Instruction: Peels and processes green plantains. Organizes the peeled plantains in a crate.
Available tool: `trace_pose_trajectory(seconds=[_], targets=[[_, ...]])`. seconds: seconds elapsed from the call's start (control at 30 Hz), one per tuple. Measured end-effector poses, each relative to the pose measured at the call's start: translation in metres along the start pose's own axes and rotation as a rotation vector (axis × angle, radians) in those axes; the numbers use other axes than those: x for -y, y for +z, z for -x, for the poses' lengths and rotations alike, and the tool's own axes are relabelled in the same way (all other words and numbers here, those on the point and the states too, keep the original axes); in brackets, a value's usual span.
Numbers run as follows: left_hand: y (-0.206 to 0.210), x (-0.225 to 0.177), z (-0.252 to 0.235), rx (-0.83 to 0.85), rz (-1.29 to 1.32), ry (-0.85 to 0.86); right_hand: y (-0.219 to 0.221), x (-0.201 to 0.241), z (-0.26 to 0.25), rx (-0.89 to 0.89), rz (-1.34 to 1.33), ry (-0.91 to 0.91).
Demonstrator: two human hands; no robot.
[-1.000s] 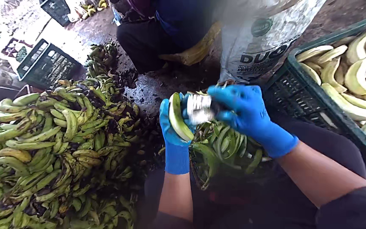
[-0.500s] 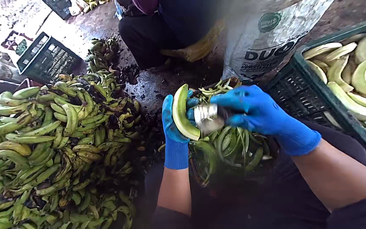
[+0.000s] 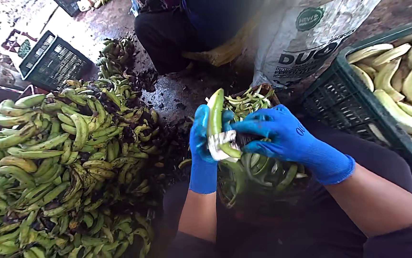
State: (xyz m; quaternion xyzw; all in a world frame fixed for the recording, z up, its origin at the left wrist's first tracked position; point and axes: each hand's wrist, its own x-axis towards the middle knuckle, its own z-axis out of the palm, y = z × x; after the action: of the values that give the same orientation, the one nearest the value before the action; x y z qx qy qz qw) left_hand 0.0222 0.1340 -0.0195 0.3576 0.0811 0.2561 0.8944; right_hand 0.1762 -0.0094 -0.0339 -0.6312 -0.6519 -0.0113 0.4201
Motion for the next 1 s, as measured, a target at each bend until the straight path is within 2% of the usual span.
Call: trace_pose_trajectory(seconds=[0.13, 0.2, 0.23, 0.27, 0.33, 0.4, 0.43, 0.5, 0.57, 0.63, 0.7, 0.77, 0.8, 0.87, 0.93, 1.0], targets=[[0.009, 0.012, 0.004, -0.092, -0.149, 0.012, 0.004, -0.021, -0.017, -0.172, -0.083, 0.417], [0.003, 0.006, 0.004, -0.058, -0.193, -0.005, -0.002, -0.039, -0.022, -0.219, -0.179, 0.640], [-0.002, 0.002, 0.001, -0.005, -0.166, -0.010, -0.007, -0.043, -0.021, -0.230, -0.192, 0.667], [-0.007, -0.004, -0.003, 0.019, -0.126, -0.025, -0.012, -0.040, -0.019, -0.208, -0.180, 0.616], [-0.010, -0.010, -0.008, -0.040, -0.079, -0.042, -0.021, -0.029, -0.007, -0.071, -0.149, 0.311], [-0.014, -0.010, -0.009, -0.071, -0.131, -0.012, -0.019, -0.020, 0.001, 0.077, -0.108, 0.007], [-0.012, -0.007, -0.008, -0.095, -0.207, 0.010, -0.014, -0.017, 0.004, 0.128, -0.102, -0.045], [-0.005, 0.002, 0.000, -0.153, -0.420, 0.058, -0.004, -0.013, 0.006, 0.117, -0.047, 0.034], [0.004, 0.008, 0.007, -0.228, -0.580, 0.073, 0.002, -0.021, 0.001, -0.044, 0.024, 0.225], [0.001, 0.007, 0.011, -0.208, -0.520, 0.080, -0.003, -0.039, -0.009, -0.194, 0.004, 0.486], [-0.006, 0.001, 0.011, -0.204, -0.390, 0.103, -0.012, -0.051, -0.013, -0.290, -0.246, 0.677], [-0.009, -0.002, 0.006, -0.281, -0.247, 0.110, -0.019, -0.032, -0.009, -0.225, -0.696, 0.737], [-0.011, 0.000, 0.006, -0.291, -0.199, 0.094, -0.018, -0.013, -0.004, -0.115, -0.895, 0.732], [-0.011, 0.010, 0.022, -0.200, -0.230, -0.013, 0.003, 0.027, 0.011, 0.152, -1.167, 0.641], [-0.010, 0.032, 0.039, -0.175, -0.166, -0.084, 0.020, 0.059, 0.025, 0.279, -1.235, 0.594], [-0.005, 0.052, 0.051, -0.170, -0.119, -0.063, 0.004, 0.063, 0.038, 0.210, -1.192, 0.557]])
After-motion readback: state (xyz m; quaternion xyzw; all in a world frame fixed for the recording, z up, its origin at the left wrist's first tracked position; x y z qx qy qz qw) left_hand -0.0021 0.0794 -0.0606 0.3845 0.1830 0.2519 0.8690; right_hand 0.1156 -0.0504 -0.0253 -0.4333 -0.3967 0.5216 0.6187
